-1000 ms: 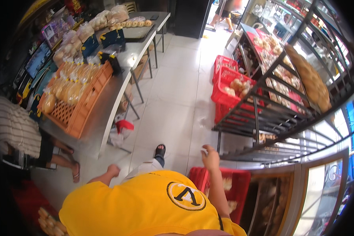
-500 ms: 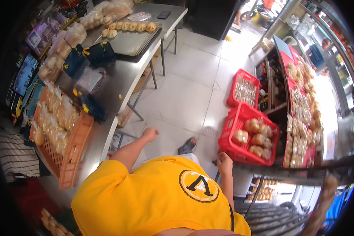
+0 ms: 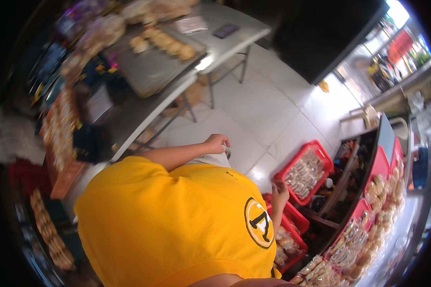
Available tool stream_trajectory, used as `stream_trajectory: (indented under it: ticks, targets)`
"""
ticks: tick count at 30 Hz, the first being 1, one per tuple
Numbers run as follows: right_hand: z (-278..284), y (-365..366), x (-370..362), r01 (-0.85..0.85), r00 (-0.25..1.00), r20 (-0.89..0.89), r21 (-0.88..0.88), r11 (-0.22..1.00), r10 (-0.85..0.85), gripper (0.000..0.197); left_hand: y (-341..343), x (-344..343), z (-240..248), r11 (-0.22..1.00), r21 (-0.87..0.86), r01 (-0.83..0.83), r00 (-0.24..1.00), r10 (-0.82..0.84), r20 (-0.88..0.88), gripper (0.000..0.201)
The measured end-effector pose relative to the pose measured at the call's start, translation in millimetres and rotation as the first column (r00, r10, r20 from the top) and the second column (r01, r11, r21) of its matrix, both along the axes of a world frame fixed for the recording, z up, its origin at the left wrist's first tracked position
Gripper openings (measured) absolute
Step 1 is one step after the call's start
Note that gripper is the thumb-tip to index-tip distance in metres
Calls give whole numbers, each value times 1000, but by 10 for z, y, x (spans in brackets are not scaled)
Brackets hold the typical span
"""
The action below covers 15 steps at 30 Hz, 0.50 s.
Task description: The person picks up small round bread rolls from a metal tray and places them into clear plastic bags. They then seal the bags using a handheld heat sealer and place the packaged rolls into a red basket. The person also handles cash and coins at a cash register.
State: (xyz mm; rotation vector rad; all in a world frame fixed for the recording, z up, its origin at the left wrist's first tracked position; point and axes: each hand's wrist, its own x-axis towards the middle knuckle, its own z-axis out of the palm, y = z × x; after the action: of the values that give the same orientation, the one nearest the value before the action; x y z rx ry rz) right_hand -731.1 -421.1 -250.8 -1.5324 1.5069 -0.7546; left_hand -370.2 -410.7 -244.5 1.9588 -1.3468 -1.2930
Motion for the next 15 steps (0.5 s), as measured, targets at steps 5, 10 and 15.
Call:
stream_trajectory:
  ticks: [5,10,15]
  targets:
    - [128,-1556,109,94,845,454,396,913,-284,29,-1829,-645,-23,955,-191,225,958,-253,-133,21]
    - [554,-3007,18,34,533,703,538,843,-470,36,-3736,-1760,752,812,-294,505,834,-547,-79,21]
    - [700,-4207,-487,308,510,673,439,844,-536,20,-5139,-2807,895,374,-649,662,584,-800,135,29]
